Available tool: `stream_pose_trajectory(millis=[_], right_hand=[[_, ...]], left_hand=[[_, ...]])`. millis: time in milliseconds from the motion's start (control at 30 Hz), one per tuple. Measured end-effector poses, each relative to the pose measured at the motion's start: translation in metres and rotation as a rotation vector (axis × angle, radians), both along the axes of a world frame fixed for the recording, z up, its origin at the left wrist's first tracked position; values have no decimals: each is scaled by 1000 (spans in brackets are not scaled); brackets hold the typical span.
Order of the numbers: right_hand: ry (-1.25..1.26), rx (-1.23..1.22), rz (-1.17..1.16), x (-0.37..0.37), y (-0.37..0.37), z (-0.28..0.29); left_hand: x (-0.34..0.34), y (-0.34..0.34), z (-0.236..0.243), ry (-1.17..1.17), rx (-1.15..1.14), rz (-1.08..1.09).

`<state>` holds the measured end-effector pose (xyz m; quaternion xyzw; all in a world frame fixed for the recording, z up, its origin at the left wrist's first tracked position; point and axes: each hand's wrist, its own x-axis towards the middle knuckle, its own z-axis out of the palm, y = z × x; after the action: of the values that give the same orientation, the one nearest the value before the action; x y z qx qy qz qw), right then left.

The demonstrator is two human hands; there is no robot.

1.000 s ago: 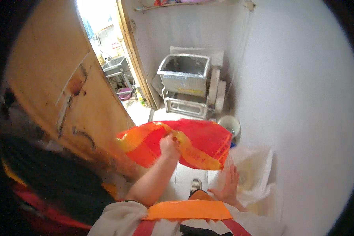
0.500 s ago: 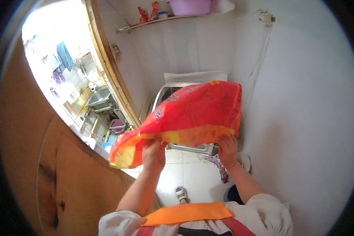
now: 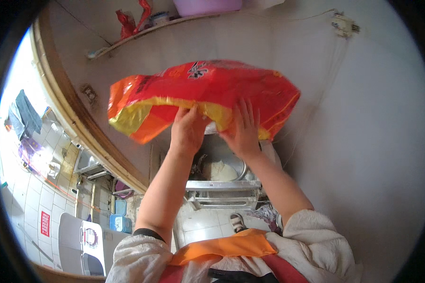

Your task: The person kneads dough in a bowl, adds liquid with a spoon, and then mixes a larger quantity of dough in a plastic bin. They later carry the bowl to a different room, place it on a shelf, and handle a metal tray near an oven.

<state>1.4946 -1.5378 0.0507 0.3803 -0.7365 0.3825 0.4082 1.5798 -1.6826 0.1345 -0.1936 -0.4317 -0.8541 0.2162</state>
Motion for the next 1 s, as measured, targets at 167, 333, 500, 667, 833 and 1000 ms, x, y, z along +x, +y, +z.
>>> stream_pose_trajectory(millis=[167,333,500,667,833,1000], right_hand=[[-243,257,-42,-168,-50,-24],[-368,185,-61,-290,-135,-100],[-407,301,10,-338,-220,-107],[-658,821,-118,-425,-291,-215],[-801,1033,-111,-503,-332,-312],[-795,1091,-143,-505,-325,-311]], left_hand=[[-125,-82,-46,-423,-160,251],[-173,-174,-126,-1049,-477,366],[-127,-270,-182,-1010,-491,635],[-102,-303,-157,-1099,-482,799],[-66,-337,-138,-1204,-763,917],[-50,-400,-36,-1469,-2054,1205]])
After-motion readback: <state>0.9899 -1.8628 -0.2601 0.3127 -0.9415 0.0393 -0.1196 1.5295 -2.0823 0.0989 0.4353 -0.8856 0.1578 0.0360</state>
